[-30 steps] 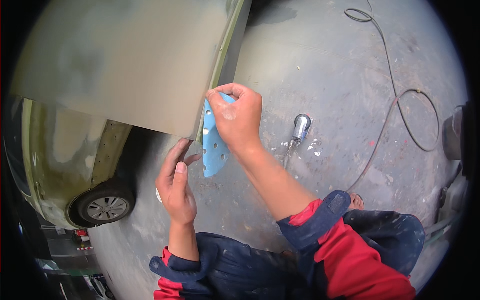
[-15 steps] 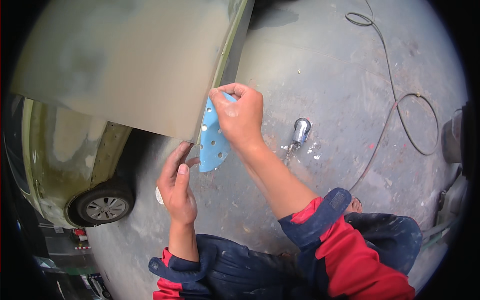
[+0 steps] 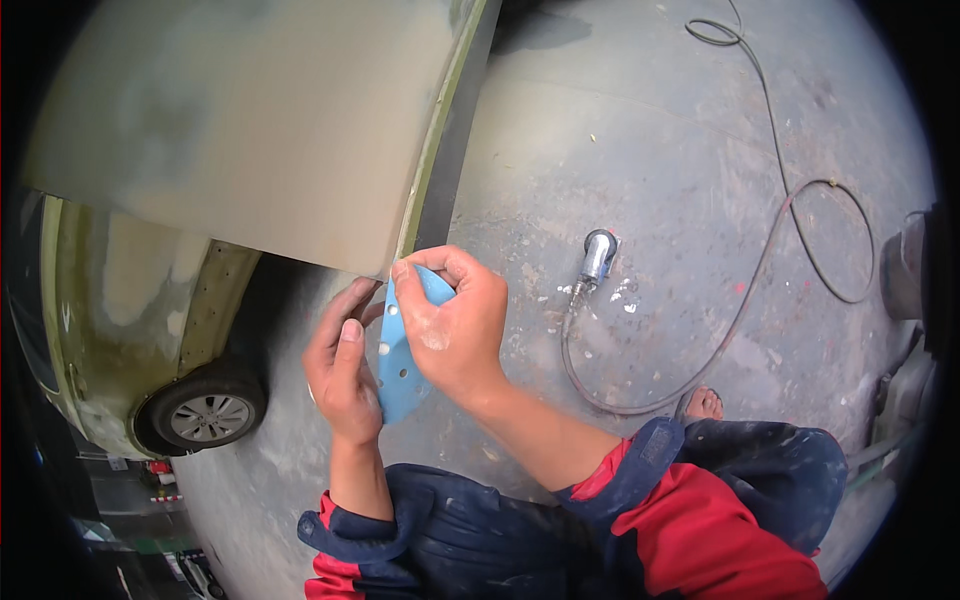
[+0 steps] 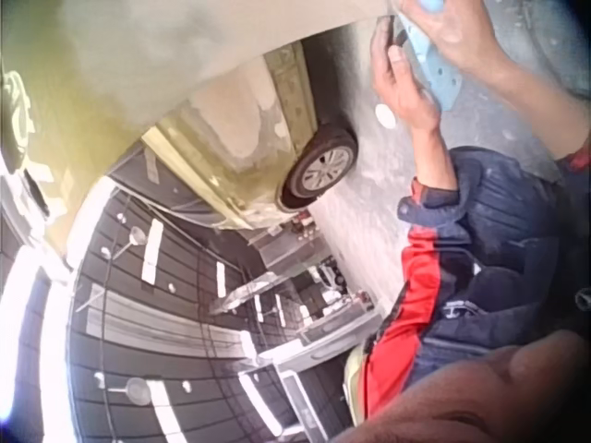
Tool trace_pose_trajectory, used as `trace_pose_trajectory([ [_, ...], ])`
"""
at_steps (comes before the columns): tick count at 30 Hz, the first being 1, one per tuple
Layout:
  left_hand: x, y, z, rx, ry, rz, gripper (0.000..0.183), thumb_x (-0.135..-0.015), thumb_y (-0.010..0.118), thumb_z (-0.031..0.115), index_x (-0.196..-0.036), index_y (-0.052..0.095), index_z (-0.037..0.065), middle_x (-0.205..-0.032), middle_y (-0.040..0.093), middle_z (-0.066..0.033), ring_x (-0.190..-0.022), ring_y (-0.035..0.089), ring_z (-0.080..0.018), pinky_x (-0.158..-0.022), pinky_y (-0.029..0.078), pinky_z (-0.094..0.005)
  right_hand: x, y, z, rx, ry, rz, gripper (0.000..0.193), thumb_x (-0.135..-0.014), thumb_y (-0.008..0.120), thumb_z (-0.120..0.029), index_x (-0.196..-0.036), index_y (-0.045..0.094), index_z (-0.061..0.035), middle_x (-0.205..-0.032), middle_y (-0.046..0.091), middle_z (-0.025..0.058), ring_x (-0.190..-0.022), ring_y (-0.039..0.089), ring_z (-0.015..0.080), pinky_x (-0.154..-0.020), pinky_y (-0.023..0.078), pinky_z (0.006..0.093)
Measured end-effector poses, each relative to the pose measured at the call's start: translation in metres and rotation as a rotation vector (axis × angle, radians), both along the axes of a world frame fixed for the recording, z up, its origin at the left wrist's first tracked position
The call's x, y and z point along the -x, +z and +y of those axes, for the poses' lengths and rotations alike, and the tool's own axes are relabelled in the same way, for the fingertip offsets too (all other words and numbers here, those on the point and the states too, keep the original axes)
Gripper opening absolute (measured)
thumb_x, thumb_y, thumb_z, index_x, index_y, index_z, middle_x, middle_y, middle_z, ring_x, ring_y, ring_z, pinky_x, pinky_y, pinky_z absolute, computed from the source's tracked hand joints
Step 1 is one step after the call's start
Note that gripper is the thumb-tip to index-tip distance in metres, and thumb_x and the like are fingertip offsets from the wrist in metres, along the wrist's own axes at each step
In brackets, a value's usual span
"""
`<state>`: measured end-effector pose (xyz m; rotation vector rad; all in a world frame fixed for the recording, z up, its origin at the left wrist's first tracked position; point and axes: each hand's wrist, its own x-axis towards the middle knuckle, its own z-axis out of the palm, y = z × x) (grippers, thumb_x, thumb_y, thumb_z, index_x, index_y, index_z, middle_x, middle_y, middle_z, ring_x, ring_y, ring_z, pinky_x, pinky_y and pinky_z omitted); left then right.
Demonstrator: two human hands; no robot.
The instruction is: Sand a car door using a pneumatic sander and sandpaper to prepare it for painting.
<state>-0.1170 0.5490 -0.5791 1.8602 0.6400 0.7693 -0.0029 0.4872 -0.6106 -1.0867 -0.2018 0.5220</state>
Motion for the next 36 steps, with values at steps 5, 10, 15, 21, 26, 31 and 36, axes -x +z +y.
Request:
trace_pose_trajectory([
  [5,-0.008,-0.001,-0.002,-0.005,-0.04,-0.002,0.06,-0.105,0.049,0.032,-0.145,0.054,-0.012,-0.147,0.06,-0.0244,-0.14,0.055,-0.0348,-0.114,0.04,-0.0472,-0.06,-0.007,0.021,0.025,0.002,-0.072,0.012,-0.09,0.072,-0.007,-0.085,0.07,0.0035,-0.069,0.072,0.0138,-0.061,0.069,0.0198,-0.061,0.054,0.0362],
  [10,-0.004,0.001,0.003,0.019,-0.04,-0.04,0.058,-0.105,0.05,0.028,-0.144,0.054,-0.015,-0.144,0.06,-0.0282,-0.14,0.056,-0.0369,-0.12,0.038,-0.0495,-0.008,-0.004,0.006,-0.05,0.001,0.079,0.014,-0.088,0.073,-0.006,-0.08,0.067,0.0035,-0.071,0.072,0.0157,-0.063,0.072,0.0248,-0.062,0.055,0.0381],
  [15,-0.012,0.005,-0.004,-0.011,-0.002,-0.028,0.058,-0.105,0.048,0.028,-0.146,0.053,-0.013,-0.146,0.059,-0.0281,-0.14,0.056,-0.0373,-0.117,0.04,-0.0488,-0.062,-0.008,0.02,-0.034,0.071,-0.078,0.019,-0.088,0.073,-0.012,-0.084,0.073,0.0066,-0.069,0.072,0.011,-0.061,0.067,0.0138,-0.058,0.052,0.0324],
  [21,-0.007,-0.003,0.003,-0.028,-0.015,-0.027,0.055,-0.107,0.045,0.024,-0.146,0.053,-0.013,-0.145,0.06,-0.0277,-0.14,0.056,-0.0368,-0.117,0.04,-0.0492,-0.003,-0.02,0.002,-0.076,0.127,-0.068,0.019,-0.087,0.074,-0.011,-0.085,0.073,0.007,-0.072,0.073,0.0125,-0.068,0.07,0.0148,-0.064,0.055,0.0318],
  [26,-0.015,-0.004,0.005,-0.086,0.027,0.017,0.045,-0.107,0.051,0.019,-0.138,0.059,-0.012,-0.135,0.066,-0.0244,-0.129,0.063,-0.0337,-0.111,0.047,-0.0467,0.027,-0.027,-0.009,-0.152,0.014,0.003,0.014,-0.093,0.073,-0.008,-0.09,0.071,0.0058,-0.08,0.075,0.0108,-0.071,0.069,0.0117,-0.067,0.054,0.0289],
  [31,-0.013,-0.021,-0.006,-0.208,0.144,0.094,0.036,-0.105,0.061,0.015,-0.132,0.065,-0.009,-0.124,0.072,-0.0176,-0.116,0.07,-0.0267,-0.1,0.055,-0.0392,-0.013,-0.038,-0.012,-0.248,0.102,0.321,0.016,-0.1,0.071,-0.01,-0.101,0.071,0.0064,-0.087,0.073,0.0052,-0.074,0.066,0.0074,-0.066,0.052,0.0242],
  [36,-0.02,-0.013,-0.008,-0.115,0.107,0.095,0.039,-0.104,0.065,0.015,-0.134,0.061,-0.009,-0.118,0.07,-0.0149,-0.109,0.067,-0.0207,-0.099,0.052,-0.0345,-0.024,-0.04,-0.013,-0.263,0.194,0.255,0.017,-0.1,0.072,-0.011,-0.104,0.072,0.0054,-0.09,0.073,0.0058,-0.079,0.065,0.0075,-0.069,0.052,0.0237],
])
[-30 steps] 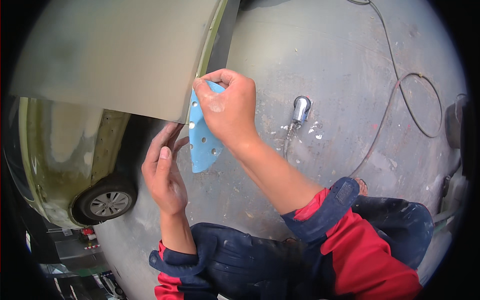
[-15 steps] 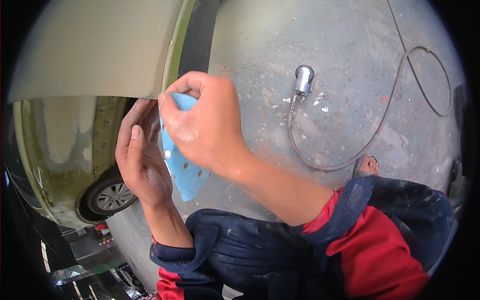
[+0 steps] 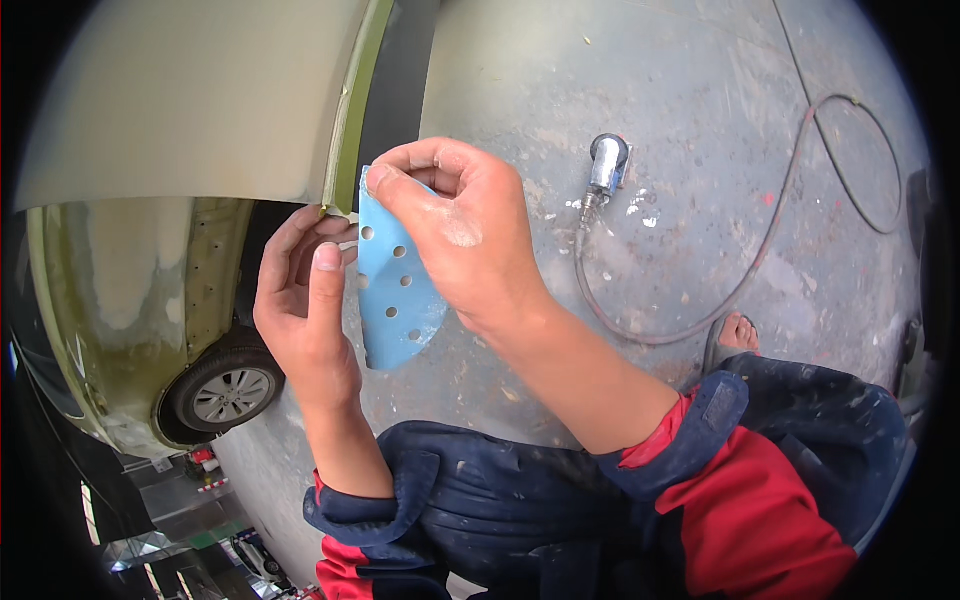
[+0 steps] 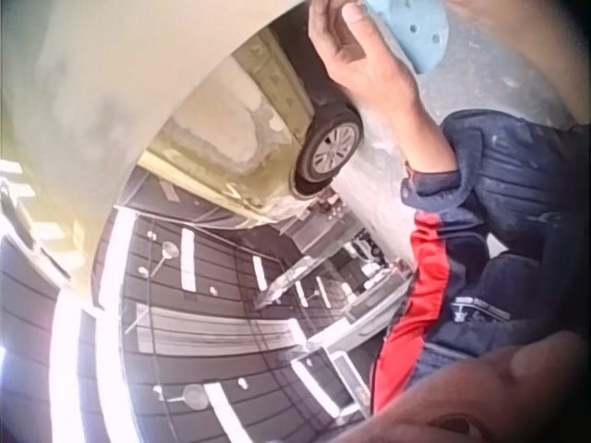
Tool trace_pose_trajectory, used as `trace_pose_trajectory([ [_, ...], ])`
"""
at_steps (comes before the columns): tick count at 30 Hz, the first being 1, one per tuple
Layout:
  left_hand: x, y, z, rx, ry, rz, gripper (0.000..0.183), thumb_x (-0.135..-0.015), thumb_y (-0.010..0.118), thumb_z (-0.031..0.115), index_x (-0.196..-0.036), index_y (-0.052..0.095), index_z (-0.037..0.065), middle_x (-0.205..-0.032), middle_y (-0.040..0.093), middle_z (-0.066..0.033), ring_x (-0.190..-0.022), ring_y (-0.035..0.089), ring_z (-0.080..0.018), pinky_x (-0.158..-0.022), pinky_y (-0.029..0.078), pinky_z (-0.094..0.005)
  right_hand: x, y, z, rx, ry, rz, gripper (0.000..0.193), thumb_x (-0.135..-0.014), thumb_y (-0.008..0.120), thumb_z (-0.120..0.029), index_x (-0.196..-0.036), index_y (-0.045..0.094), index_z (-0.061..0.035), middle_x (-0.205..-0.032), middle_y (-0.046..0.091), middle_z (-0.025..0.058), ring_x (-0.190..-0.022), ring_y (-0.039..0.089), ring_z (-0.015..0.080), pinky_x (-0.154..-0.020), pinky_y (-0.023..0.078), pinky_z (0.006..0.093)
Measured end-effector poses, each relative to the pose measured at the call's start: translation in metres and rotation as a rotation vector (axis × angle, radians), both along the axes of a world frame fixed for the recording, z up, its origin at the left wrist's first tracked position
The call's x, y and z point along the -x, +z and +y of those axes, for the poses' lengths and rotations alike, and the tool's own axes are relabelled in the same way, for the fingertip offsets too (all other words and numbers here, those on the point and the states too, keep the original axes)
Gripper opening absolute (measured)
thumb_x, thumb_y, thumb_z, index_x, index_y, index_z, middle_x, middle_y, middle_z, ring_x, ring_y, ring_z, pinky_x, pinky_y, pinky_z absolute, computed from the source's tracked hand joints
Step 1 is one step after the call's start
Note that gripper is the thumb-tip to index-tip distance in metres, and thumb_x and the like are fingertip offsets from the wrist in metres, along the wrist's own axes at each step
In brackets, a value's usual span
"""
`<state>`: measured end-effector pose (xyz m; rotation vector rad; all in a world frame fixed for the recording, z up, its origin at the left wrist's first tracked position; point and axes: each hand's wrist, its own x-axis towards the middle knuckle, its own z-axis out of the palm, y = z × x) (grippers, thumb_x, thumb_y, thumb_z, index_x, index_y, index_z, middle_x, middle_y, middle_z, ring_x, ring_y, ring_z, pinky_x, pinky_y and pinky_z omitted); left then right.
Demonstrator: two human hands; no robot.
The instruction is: Sand a car door using a pneumatic sander and sandpaper to prepare it for painting.
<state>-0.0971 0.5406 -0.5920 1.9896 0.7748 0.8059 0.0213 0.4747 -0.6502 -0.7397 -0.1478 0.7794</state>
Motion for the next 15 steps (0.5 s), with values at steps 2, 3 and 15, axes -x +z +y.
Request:
trace_pose_trajectory([
  [2,-0.007,0.0,-0.005,-0.092,0.061,0.054,0.037,-0.103,0.067,0.021,-0.127,0.061,-0.006,-0.108,0.067,-0.0089,-0.096,0.059,-0.0139,-0.087,0.046,-0.0287,-0.004,0.004,-0.001,-0.04,0.035,0.022,0.016,-0.1,0.073,-0.012,-0.104,0.072,0.0043,-0.091,0.074,0.006,-0.079,0.066,0.0076,-0.07,0.053,0.0245],
  [3,-0.006,-0.002,-0.004,-0.081,0.065,0.05,0.031,-0.103,0.067,0.021,-0.12,0.061,-0.004,-0.105,0.065,-0.0072,-0.093,0.057,-0.013,-0.085,0.045,-0.0283,-0.005,0.004,-0.003,-0.046,0.025,0.008,0.016,-0.1,0.073,-0.012,-0.104,0.072,0.0043,-0.091,0.074,0.006,-0.079,0.066,0.0076,-0.07,0.053,0.0245],
  [15,-0.007,-0.006,-0.016,-0.166,0.085,0.137,0.022,-0.105,0.069,0.016,-0.096,0.074,-0.004,-0.075,0.069,-0.0028,-0.071,0.062,-0.0107,-0.068,0.048,-0.0265,-0.007,-0.011,-0.014,-0.136,0.302,0.081,0.024,-0.1,0.076,-0.019,-0.108,0.074,0.0039,-0.089,0.075,0.0057,-0.078,0.067,0.0092,-0.07,0.057,0.0291],
])
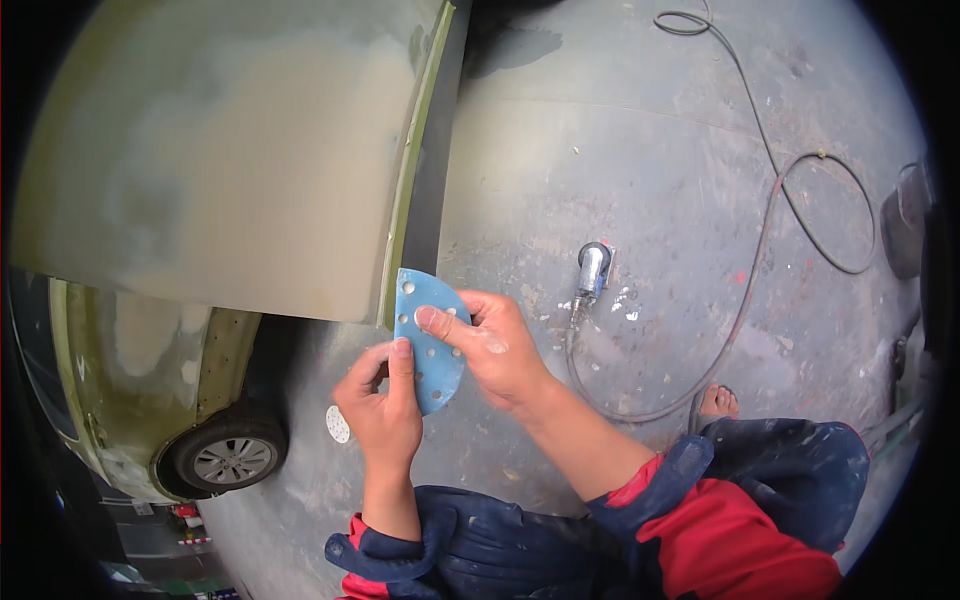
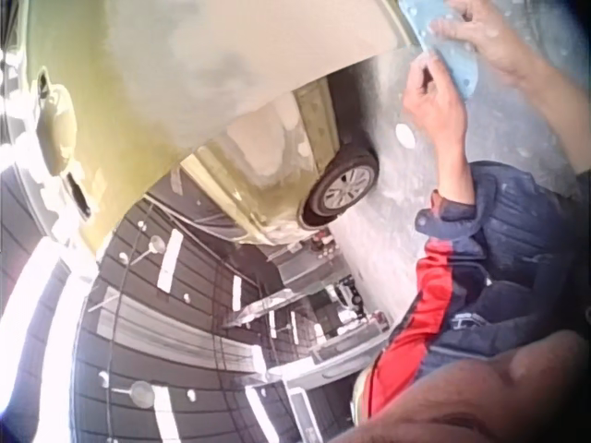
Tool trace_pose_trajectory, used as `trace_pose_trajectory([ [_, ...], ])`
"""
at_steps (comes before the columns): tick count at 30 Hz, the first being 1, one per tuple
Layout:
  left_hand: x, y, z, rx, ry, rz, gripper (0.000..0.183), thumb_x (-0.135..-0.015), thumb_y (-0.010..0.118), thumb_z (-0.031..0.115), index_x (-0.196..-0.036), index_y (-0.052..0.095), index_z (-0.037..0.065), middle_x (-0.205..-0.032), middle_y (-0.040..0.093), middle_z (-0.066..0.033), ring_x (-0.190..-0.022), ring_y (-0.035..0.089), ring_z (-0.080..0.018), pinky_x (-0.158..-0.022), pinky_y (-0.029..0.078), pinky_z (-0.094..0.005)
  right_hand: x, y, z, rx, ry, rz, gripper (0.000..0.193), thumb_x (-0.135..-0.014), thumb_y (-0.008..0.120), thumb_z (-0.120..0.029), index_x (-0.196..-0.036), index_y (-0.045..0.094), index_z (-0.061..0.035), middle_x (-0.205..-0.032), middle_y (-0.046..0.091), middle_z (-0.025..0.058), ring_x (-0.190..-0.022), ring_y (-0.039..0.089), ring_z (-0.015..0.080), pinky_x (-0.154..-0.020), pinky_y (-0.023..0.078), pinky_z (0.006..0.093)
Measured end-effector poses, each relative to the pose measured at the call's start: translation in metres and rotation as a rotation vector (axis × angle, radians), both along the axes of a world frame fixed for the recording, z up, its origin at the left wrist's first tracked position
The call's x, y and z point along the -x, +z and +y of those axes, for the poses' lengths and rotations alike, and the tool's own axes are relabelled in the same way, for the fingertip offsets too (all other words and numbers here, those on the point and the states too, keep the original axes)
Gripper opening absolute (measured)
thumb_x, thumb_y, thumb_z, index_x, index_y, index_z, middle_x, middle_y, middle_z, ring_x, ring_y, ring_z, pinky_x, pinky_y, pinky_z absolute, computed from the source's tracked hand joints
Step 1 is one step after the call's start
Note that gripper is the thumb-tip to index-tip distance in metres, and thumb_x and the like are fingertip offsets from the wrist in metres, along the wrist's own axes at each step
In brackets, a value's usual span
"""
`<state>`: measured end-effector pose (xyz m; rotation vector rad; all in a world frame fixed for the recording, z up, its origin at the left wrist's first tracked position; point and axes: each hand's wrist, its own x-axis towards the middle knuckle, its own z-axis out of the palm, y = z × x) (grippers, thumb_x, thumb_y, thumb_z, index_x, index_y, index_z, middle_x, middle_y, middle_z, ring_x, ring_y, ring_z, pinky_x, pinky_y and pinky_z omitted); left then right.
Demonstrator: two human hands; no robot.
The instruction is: Sand a car door using a pneumatic sander and sandpaper to prepare it for painting.
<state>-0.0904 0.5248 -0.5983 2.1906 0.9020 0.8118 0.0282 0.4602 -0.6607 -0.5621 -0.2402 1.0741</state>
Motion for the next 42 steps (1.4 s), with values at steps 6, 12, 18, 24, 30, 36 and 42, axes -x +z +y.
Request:
trace_pose_trajectory([
  [6,-0.005,0.006,0.009,-0.187,0.067,-0.187,0.029,-0.108,0.054,0.014,-0.122,0.069,-0.006,-0.113,0.072,-0.0141,-0.106,0.068,-0.0211,-0.091,0.053,-0.0348,-0.029,0.015,0.02,0.132,-0.383,-0.015,0.022,-0.105,0.071,-0.019,-0.112,0.073,0.0018,-0.096,0.075,0.0034,-0.082,0.067,0.0083,-0.072,0.056,0.0286],
  [12,-0.004,0.011,0.002,0.024,-0.068,-0.234,0.049,-0.113,0.046,0.025,-0.143,0.055,-0.013,-0.139,0.063,-0.0219,-0.129,0.062,-0.029,-0.111,0.047,-0.0441,-0.035,0.026,0.049,0.259,-0.482,-0.239,0.025,-0.099,0.074,-0.025,-0.098,0.071,0.0,-0.078,0.073,0.0059,-0.071,0.067,0.012,-0.066,0.054,0.0332],
  [18,0.003,0.015,0.001,0.007,-0.079,-0.191,0.05,-0.112,0.047,0.028,-0.138,0.058,-0.013,-0.136,0.065,-0.0214,-0.129,0.062,-0.0295,-0.114,0.046,-0.0453,-0.029,0.029,0.054,0.217,-0.427,-0.164,0.024,-0.098,0.074,-0.023,-0.093,0.069,-0.0006,-0.077,0.071,0.0052,-0.068,0.065,0.0121,-0.064,0.052,0.0335],
  [24,0.006,0.024,0.005,0.056,-0.115,-0.173,0.055,-0.111,0.046,0.032,-0.135,0.059,-0.016,-0.135,0.065,-0.023,-0.129,0.062,-0.0318,-0.116,0.043,-0.0459,-0.03,0.035,0.052,0.172,-0.336,-0.069,0.02,-0.1,0.074,-0.019,-0.102,0.07,0.0,-0.084,0.071,0.0016,-0.071,0.064,0.0075,-0.062,0.053,0.0282],
  [30,0.016,0.028,0.012,0.153,-0.153,-0.216,0.058,-0.11,0.049,0.037,-0.133,0.06,-0.016,-0.132,0.065,-0.022,-0.126,0.063,-0.0318,-0.114,0.044,-0.0467,0.005,0.047,0.038,0.352,-0.494,-0.285,0.022,-0.095,0.074,-0.02,-0.087,0.066,-0.0008,-0.071,0.069,0.0091,-0.062,0.064,0.0189,-0.062,0.051,0.0377],
  [36,0.01,0.027,0.003,0.118,-0.116,-0.219,0.059,-0.11,0.048,0.04,-0.129,0.062,-0.014,-0.127,0.067,-0.0209,-0.122,0.064,-0.0306,-0.109,0.046,-0.0454,-0.053,0.045,0.059,0.343,-0.573,-0.333,0.023,-0.094,0.074,-0.022,-0.087,0.067,-0.0011,-0.068,0.068,0.0108,-0.059,0.065,0.0251,-0.061,0.052,0.0402],
  [42,0.024,0.034,-0.004,0.08,-0.091,-0.245,0.055,-0.109,0.049,0.036,-0.125,0.067,-0.013,-0.126,0.069,-0.0214,-0.119,0.066,-0.0304,-0.105,0.05,-0.0439,-0.018,0.055,0.046,0.35,-0.594,-0.389,0.023,-0.092,0.074,-0.022,-0.086,0.067,-0.0005,-0.072,0.069,0.0174,-0.064,0.068,0.0362,-0.065,0.053,0.0457],
])
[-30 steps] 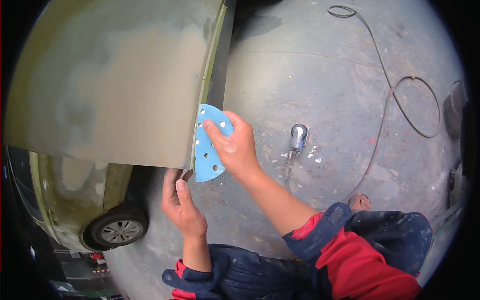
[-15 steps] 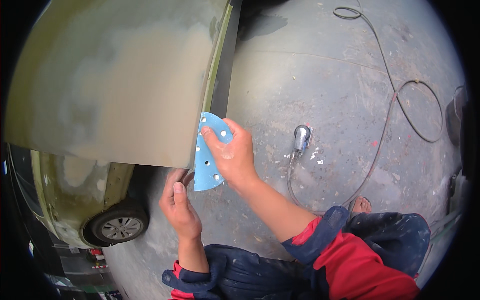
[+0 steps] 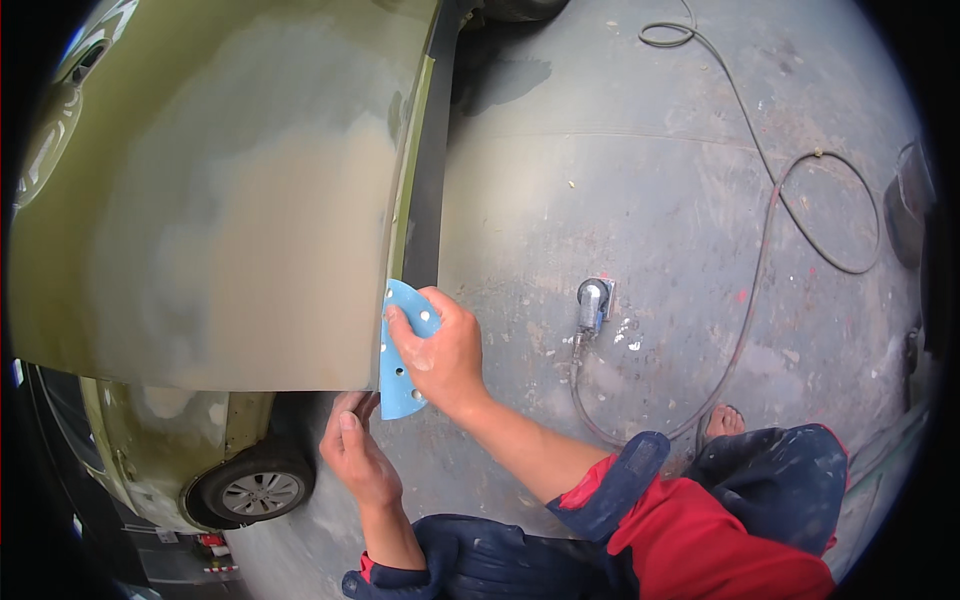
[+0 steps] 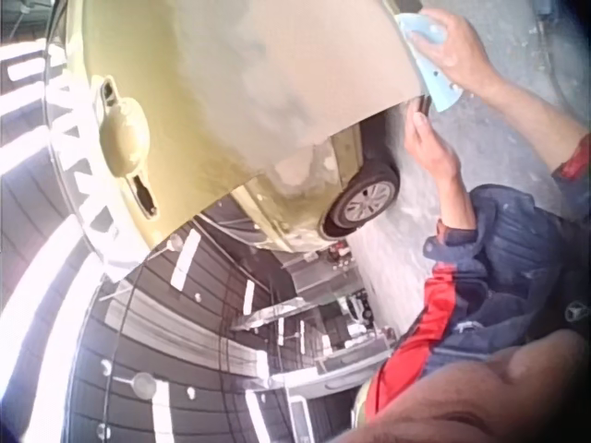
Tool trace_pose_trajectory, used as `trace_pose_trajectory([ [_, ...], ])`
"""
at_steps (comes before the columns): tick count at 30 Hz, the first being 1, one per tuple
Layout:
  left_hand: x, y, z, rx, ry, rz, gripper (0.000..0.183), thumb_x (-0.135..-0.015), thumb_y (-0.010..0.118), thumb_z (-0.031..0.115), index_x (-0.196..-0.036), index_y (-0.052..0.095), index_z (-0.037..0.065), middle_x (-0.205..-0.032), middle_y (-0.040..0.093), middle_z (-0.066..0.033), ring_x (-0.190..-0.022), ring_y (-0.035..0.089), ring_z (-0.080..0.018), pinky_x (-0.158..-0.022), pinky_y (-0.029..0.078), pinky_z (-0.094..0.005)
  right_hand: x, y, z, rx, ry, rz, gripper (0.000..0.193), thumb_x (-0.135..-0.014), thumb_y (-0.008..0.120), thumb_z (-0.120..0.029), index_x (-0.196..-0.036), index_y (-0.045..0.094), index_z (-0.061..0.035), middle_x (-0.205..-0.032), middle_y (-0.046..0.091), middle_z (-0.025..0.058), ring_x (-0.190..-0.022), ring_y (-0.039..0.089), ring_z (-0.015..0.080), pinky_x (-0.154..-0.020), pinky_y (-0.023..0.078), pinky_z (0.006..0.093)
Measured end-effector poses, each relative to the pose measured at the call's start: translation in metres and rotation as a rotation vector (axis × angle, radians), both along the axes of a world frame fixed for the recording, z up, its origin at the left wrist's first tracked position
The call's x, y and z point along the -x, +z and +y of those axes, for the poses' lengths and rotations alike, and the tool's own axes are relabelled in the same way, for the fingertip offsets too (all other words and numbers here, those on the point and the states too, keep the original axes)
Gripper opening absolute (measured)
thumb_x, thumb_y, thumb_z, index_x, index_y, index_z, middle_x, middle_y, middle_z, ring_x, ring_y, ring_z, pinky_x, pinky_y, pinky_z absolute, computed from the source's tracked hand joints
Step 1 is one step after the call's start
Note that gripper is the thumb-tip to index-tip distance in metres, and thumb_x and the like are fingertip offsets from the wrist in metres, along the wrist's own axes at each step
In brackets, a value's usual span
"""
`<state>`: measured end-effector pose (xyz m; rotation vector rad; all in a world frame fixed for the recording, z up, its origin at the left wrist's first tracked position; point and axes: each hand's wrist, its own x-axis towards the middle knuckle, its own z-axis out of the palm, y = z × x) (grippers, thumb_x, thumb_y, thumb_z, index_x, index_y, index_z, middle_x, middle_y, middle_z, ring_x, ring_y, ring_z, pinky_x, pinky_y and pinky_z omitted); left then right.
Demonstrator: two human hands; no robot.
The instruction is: Sand a car door using a pneumatic sander and sandpaper to prepare it for painting.
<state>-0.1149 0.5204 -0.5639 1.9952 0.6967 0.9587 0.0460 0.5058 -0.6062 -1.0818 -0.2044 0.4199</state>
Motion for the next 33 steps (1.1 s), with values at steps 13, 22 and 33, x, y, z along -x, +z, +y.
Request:
trace_pose_trajectory([
  [13,0.015,-0.002,-0.047,-0.034,0.182,-0.141,0.044,-0.109,0.048,0.03,-0.116,0.068,-0.009,-0.118,0.07,-0.0173,-0.111,0.068,-0.0263,-0.099,0.052,-0.0412,0.013,0.011,-0.009,-0.148,-0.08,-0.005,0.023,-0.091,0.077,-0.022,-0.087,0.07,-0.0011,-0.068,0.07,0.0095,-0.059,0.065,0.0208,-0.061,0.051,0.0376],
  [22,0.031,0.008,-0.085,-0.063,0.192,-0.143,0.042,-0.107,0.049,0.03,-0.121,0.065,-0.006,-0.119,0.07,-0.0161,-0.112,0.067,-0.0263,-0.098,0.052,-0.0407,-0.116,0.016,0.0,-0.394,-0.004,0.031,0.02,-0.095,0.076,-0.021,-0.092,0.071,-0.0016,-0.073,0.072,0.009,-0.065,0.069,0.0196,-0.063,0.053,0.0383],
  [33,0.001,0.08,-0.068,-0.173,0.23,-0.27,0.056,-0.109,0.054,0.034,-0.155,0.043,0.004,-0.152,0.051,-0.0116,-0.14,0.051,-0.0251,-0.116,0.039,-0.0461,-0.156,-0.003,-0.043,-0.182,0.237,-0.043,0.022,-0.087,0.071,-0.009,-0.107,0.07,-0.0007,-0.088,0.074,0.0102,-0.075,0.072,0.0198,-0.072,0.057,0.0353],
])
